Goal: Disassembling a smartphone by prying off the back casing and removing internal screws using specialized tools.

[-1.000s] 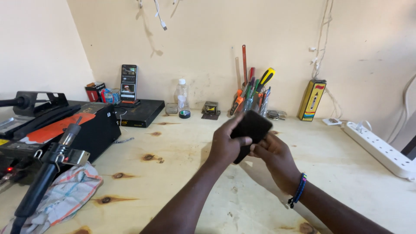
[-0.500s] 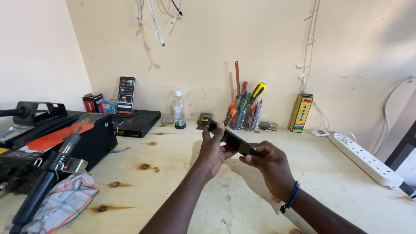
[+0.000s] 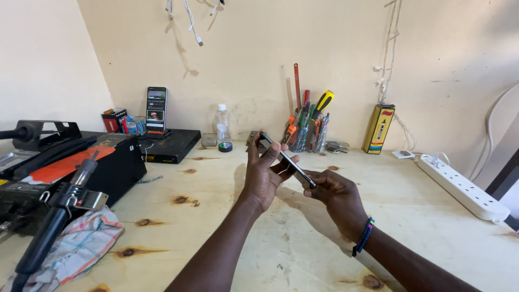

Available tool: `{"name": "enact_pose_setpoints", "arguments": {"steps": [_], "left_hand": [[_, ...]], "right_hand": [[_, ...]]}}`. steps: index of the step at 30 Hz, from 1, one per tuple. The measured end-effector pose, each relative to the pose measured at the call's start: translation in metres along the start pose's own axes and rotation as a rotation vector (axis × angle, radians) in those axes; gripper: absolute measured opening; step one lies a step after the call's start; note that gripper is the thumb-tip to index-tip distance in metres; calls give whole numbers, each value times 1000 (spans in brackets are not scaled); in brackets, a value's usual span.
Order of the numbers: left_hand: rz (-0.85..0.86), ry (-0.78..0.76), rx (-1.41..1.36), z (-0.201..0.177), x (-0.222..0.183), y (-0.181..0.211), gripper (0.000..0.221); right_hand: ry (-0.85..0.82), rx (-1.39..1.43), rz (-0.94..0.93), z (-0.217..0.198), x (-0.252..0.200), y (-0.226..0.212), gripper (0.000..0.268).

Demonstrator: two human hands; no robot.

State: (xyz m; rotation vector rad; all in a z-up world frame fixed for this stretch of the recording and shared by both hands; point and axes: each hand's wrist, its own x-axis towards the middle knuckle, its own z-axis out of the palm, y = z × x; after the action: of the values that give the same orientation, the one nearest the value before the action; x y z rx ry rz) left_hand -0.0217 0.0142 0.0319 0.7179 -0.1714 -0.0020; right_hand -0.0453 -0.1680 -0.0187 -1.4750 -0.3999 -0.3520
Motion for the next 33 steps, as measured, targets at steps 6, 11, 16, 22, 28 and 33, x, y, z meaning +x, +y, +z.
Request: {"name": "enact_pose_setpoints", "arguments": {"steps": [6, 11, 16, 22, 28, 33], "left_hand": [[90, -20, 114, 3, -6, 3, 89], [144, 33, 240, 2, -7, 4, 95], [173, 42, 321, 7, -13, 2, 99], [174, 37, 359, 7, -14, 1, 102], [149, 41, 302, -7, 7, -13, 105], [159, 27, 285, -6, 7, -14, 103]], "right_hand": [[32, -39, 67, 4, -3, -9, 32], [-27, -98, 87, 7, -9, -27, 36], [-33, -201, 46, 0, -7, -20, 36], [-58, -238, 23, 4, -7, -23, 34], [-127, -153, 102, 10, -11, -20, 36], [-154, -162, 104, 11, -12, -23, 38]]}}
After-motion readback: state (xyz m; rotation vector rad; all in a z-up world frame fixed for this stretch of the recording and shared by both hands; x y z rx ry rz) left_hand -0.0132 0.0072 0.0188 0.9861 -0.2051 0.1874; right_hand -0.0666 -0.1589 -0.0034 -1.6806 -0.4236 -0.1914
